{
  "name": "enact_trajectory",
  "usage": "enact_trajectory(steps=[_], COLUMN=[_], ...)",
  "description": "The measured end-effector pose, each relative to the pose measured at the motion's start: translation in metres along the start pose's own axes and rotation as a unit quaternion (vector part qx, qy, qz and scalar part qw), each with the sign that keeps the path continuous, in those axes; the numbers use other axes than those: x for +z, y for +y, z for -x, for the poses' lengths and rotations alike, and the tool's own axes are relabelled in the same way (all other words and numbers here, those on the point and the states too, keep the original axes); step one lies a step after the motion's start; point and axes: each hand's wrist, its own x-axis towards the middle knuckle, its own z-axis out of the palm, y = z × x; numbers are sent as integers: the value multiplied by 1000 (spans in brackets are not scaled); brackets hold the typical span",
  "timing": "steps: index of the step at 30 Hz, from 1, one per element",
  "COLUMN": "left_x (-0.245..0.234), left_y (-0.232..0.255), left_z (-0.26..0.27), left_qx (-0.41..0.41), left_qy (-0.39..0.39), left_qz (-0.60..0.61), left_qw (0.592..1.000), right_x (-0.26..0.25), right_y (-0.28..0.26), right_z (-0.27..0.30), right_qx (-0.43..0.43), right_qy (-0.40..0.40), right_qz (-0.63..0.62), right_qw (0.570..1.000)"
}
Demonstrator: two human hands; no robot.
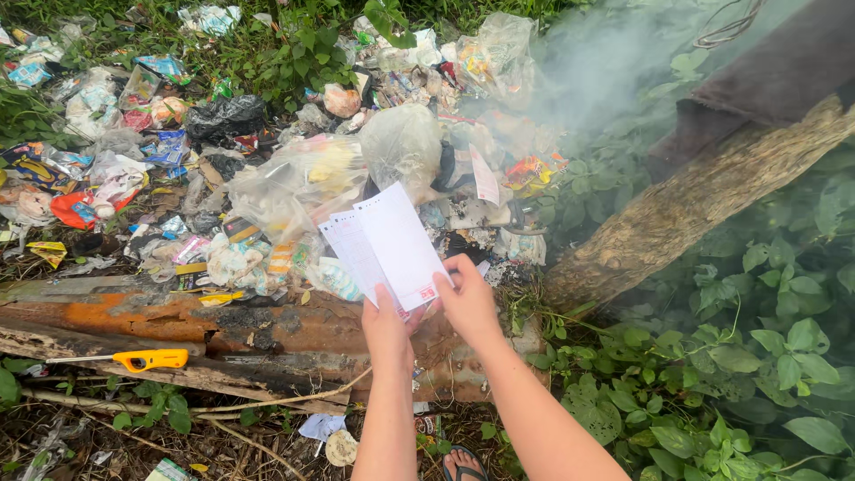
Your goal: The person holds papers, gathers pieces of trash and wrappers from the ground by hand to place onto a burning trash pile, and puts sheets of paper into the fire.
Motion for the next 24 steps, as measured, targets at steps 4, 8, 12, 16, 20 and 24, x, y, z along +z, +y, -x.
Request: enact_trajectory(steps=[4, 8, 12, 16, 20, 24], left_x=[3, 7, 12, 22, 36, 52], left_y=[-7, -17, -29, -38, -50, -67], left_z=[-5, -10, -16, -22, -33, -42], left_qx=[-10, -33, -38, -36, -49, -58], left_qy=[2, 8, 3, -7, -21, -32], left_qz=[-18, -27, -26, -29, -36, -35], left_qw=[1000, 999, 999, 999, 998, 997], right_x=[-24, -61, -104, -138, -160, -173], right_y=[12, 30, 44, 55, 72, 97], right_z=[-21, -42, -79, -120, -160, -197], right_qx=[7, -41, -84, -98, -83, -54], right_qy=[41, 74, 147, 230, 277, 281], right_qz=[-137, -172, -144, -24, 70, 135], right_qw=[990, 982, 975, 968, 955, 949])
